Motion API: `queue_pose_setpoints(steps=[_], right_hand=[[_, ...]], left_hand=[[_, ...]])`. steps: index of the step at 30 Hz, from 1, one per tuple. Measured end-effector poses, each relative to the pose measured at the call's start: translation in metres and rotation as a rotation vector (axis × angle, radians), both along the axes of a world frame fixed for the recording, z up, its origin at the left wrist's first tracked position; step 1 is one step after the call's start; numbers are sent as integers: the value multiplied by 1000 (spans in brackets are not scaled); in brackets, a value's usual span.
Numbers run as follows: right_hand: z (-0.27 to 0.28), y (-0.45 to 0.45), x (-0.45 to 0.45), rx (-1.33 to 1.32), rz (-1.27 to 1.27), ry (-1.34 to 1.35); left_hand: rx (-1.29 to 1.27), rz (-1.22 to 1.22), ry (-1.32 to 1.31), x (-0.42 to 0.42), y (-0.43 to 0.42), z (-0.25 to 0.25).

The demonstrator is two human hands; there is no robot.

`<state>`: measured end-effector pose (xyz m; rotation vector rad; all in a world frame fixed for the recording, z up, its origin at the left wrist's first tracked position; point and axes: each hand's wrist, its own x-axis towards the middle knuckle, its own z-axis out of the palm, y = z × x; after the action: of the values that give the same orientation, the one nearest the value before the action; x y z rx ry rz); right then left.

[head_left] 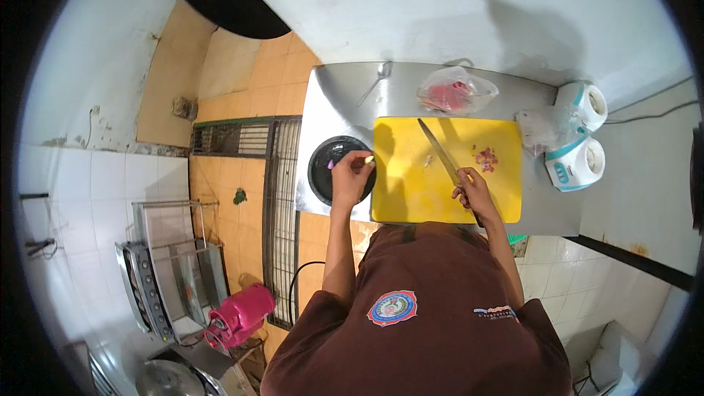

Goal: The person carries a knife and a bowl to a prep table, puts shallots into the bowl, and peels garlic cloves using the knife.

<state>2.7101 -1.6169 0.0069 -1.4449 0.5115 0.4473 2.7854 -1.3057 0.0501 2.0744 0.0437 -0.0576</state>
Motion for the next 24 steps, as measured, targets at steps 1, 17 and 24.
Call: queue_pose_setpoints(steps=[1,17,24], right_hand=[[-1,2,0,3,11,3],[0,42,6,-10,58,-8],[-1,46,8,-25,99,4]], left_hand=[[84,56,-25,1,13,-3],[406,75,13,0,93,-37],[613,-69,-19,-4,85,-34]])
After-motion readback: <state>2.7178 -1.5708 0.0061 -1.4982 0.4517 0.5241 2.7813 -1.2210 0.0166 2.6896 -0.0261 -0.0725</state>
